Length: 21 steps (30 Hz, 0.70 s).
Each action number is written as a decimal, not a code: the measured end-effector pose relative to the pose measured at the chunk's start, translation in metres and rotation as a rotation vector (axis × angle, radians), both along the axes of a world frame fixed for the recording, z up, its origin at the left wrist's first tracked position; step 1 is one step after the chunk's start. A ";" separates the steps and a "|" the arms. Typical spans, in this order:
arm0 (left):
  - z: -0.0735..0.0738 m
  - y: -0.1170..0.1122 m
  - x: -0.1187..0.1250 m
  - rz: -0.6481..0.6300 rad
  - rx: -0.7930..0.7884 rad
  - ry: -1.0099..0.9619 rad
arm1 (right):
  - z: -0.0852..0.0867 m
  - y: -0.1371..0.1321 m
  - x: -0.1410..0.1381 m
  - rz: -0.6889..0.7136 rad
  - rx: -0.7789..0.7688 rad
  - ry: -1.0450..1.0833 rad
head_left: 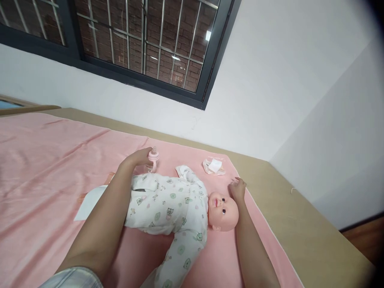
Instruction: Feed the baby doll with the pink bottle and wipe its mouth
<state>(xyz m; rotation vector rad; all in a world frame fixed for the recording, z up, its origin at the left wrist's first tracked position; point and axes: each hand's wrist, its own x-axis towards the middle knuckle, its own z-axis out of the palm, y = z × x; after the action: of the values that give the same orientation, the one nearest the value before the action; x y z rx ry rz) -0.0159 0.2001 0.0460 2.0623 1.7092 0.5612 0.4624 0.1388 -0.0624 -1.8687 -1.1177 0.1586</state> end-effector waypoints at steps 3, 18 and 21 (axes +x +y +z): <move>0.000 0.001 0.001 0.035 0.026 -0.015 | -0.002 -0.001 0.004 -0.019 -0.020 0.015; 0.044 -0.038 0.058 -0.023 0.248 -0.497 | 0.024 -0.005 -0.003 -0.030 0.006 0.169; 0.053 -0.060 0.086 -0.109 0.304 -0.551 | 0.056 -0.007 -0.013 0.200 0.175 0.390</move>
<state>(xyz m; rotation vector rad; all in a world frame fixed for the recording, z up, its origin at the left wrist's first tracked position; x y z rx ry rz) 0.0702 0.1405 0.0993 1.9242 1.2399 1.2782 0.4498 0.1319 -0.0064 -1.4885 -1.0065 0.5013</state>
